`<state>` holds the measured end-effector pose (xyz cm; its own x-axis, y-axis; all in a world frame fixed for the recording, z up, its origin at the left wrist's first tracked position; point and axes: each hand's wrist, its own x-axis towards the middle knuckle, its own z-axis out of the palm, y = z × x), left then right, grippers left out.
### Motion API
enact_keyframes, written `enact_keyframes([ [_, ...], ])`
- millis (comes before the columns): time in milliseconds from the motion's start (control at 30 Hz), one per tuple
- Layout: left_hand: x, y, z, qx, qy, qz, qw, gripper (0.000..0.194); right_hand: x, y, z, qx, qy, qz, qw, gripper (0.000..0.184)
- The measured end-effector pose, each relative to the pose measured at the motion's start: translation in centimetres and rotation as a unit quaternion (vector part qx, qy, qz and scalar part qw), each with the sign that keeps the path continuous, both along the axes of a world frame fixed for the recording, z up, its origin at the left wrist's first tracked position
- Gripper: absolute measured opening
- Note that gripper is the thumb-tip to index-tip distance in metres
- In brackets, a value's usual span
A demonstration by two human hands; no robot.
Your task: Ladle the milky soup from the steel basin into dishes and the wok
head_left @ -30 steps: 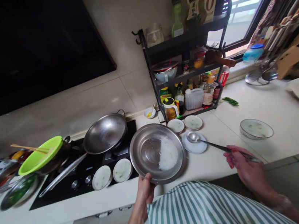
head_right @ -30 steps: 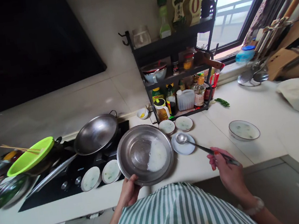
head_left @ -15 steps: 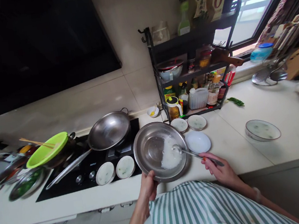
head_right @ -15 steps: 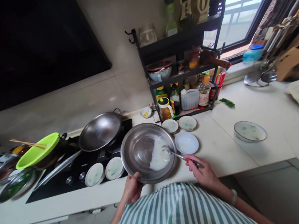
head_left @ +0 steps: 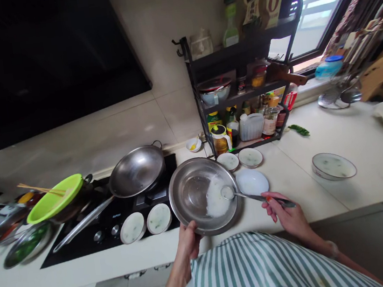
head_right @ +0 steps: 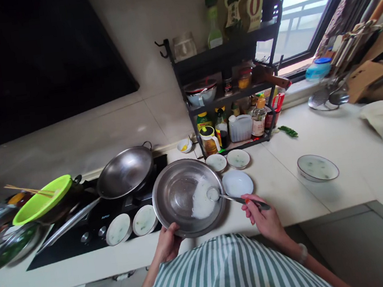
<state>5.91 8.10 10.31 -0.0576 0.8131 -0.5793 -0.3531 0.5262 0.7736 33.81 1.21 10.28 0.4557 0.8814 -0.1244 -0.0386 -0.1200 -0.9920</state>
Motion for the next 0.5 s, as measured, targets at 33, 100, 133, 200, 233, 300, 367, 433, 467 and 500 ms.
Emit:
enact_keyframes([
  [33, 0.01, 0.02, -0.05, 0.0, 0.002, -0.001, 1.0, 0.028, -0.02, 0.03, 0.12, -0.004, 0.006, -0.007, 1.0, 0.049],
  [100, 0.02, 0.07, -0.13, 0.002, 0.003, 0.0, 1.0, 0.027, -0.08, 0.08, 0.35, -0.007, 0.022, -0.023, 0.999, 0.048],
  [133, 0.03, 0.1, -0.15, 0.002, 0.003, 0.001, 1.0, 0.027, -0.1, 0.1, 0.46, -0.007, 0.03, -0.031, 0.999, 0.047],
  [200, 0.05, 0.14, -0.15, 0.005, 0.002, 0.005, 1.0, 0.027, -0.11, 0.11, 0.63, -0.006, 0.042, -0.043, 0.998, 0.046],
  [233, 0.06, 0.16, -0.13, 0.006, 0.002, 0.008, 1.0, 0.027, -0.09, 0.11, 0.69, -0.008, 0.045, -0.047, 0.998, 0.045],
  [300, 0.11, 0.2, -0.03, 0.004, 0.002, 0.011, 1.0, 0.028, 0.0, 0.11, 0.72, -0.01, 0.048, -0.052, 0.997, 0.045],
  [367, 0.16, 0.23, 0.07, 0.001, 0.004, 0.011, 1.0, 0.029, 0.18, 0.13, 0.65, -0.011, 0.051, -0.055, 0.997, 0.046],
  [433, 0.22, 0.26, 0.15, -0.001, 0.008, 0.013, 1.0, 0.028, 0.45, 0.16, 0.49, -0.009, 0.058, -0.057, 0.997, 0.046],
  [467, 0.24, 0.28, 0.17, -0.001, 0.01, 0.013, 1.0, 0.028, 0.6, 0.18, 0.41, -0.007, 0.062, -0.059, 0.996, 0.045],
  [500, 0.25, 0.3, 0.19, -0.002, 0.01, 0.013, 1.0, 0.028, 0.77, 0.2, 0.34, -0.004, 0.067, -0.06, 0.996, 0.044],
])
